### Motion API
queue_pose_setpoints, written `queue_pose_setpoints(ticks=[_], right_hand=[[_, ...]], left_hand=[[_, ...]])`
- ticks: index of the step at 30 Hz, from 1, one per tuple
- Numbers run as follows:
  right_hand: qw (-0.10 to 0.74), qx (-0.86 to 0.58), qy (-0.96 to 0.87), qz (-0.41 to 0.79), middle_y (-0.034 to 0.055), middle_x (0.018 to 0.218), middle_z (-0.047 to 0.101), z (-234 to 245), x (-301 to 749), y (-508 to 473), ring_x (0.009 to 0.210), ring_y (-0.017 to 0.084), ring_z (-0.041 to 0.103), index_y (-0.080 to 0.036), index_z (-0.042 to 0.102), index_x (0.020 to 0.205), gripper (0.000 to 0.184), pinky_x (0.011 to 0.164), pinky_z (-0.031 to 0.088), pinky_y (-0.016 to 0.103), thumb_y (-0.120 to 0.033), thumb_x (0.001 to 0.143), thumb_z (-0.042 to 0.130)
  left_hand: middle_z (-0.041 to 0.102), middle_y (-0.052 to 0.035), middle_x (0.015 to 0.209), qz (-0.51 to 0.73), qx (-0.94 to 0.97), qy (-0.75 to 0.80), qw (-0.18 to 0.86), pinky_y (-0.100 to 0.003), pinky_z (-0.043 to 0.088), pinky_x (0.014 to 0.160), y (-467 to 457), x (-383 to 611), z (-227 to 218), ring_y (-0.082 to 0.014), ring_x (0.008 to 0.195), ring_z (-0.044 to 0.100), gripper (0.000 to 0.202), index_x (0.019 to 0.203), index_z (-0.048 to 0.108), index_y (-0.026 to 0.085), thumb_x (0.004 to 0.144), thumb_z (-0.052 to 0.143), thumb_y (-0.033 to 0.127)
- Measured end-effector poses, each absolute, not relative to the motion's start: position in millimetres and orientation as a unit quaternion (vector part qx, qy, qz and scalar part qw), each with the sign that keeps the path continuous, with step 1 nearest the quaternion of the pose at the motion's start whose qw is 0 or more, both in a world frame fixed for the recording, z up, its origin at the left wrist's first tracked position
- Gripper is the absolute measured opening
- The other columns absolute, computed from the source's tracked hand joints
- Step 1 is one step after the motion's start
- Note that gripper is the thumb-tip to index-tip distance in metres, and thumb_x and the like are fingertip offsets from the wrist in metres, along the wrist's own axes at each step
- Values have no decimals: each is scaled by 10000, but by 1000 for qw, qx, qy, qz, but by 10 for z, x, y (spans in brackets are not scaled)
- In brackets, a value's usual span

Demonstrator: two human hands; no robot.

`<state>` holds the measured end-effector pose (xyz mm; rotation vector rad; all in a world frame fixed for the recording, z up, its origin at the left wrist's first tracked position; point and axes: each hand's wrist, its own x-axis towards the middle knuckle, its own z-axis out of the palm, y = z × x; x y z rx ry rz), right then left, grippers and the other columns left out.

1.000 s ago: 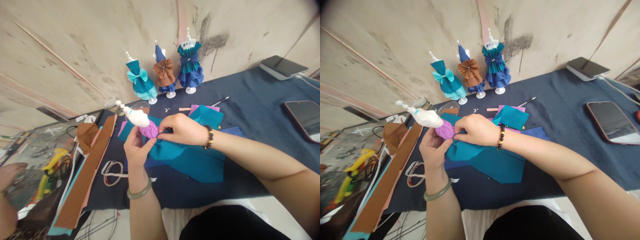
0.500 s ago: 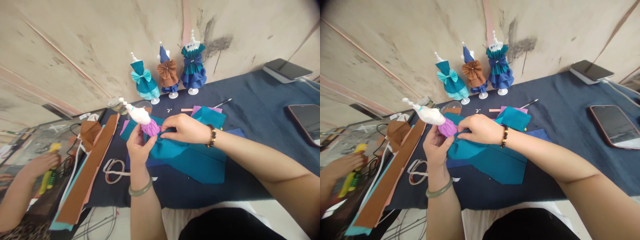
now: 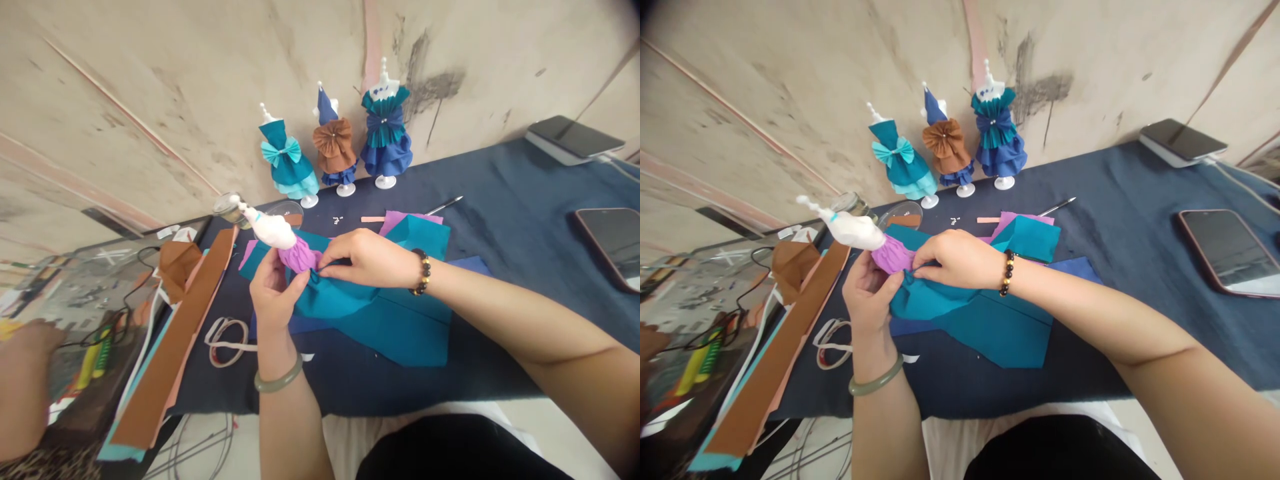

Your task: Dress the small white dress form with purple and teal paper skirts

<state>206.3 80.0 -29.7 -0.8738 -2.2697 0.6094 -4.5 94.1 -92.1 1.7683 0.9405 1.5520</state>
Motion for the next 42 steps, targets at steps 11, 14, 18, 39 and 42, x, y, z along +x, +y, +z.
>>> queue_pose_setpoints(ticks=[11,14,18,39,42], right_hand=[[324,-363,-846,221,69,900,756,-301,2057,806,791,161,674,-120,740,898,136,709,454,262,-220,893,648],[331,-362,-845,214,61,899,750,-322,2052,814,793,158,663,-132,729,883,124,706,440,259,-233,885,657],[331,-366,-844,211,62,886,739,-340,2049,818,784,160,650,-136,708,859,118,687,419,260,-239,880,654],[400,-343,-783,332,121,1402,549,-223,2190,799,1268,269,539,-198,461,1424,775,1063,455,436,-393,749,789],[412,-334,-769,358,98,1435,540,-203,2130,728,1310,291,516,-234,513,1391,669,1103,422,483,-400,789,754]], left_hand=[[715,-58,1062,576,681,322,317,-387,551,949,927,-27,-899,-223,1005,695,511,1204,655,226,723,807,310],[713,-54,1052,576,682,321,318,-374,553,940,922,-15,-896,-216,997,692,519,1208,652,225,718,810,297],[704,-52,1053,575,675,329,325,-363,546,945,898,7,-879,-210,1006,680,528,1208,653,218,708,812,280],[651,-88,1142,583,672,276,364,-405,518,934,866,161,-889,-234,1045,642,890,1473,359,299,712,820,312],[641,-83,1126,585,666,276,372,-384,516,902,825,224,-866,-224,1020,636,964,1503,293,319,701,827,338]])
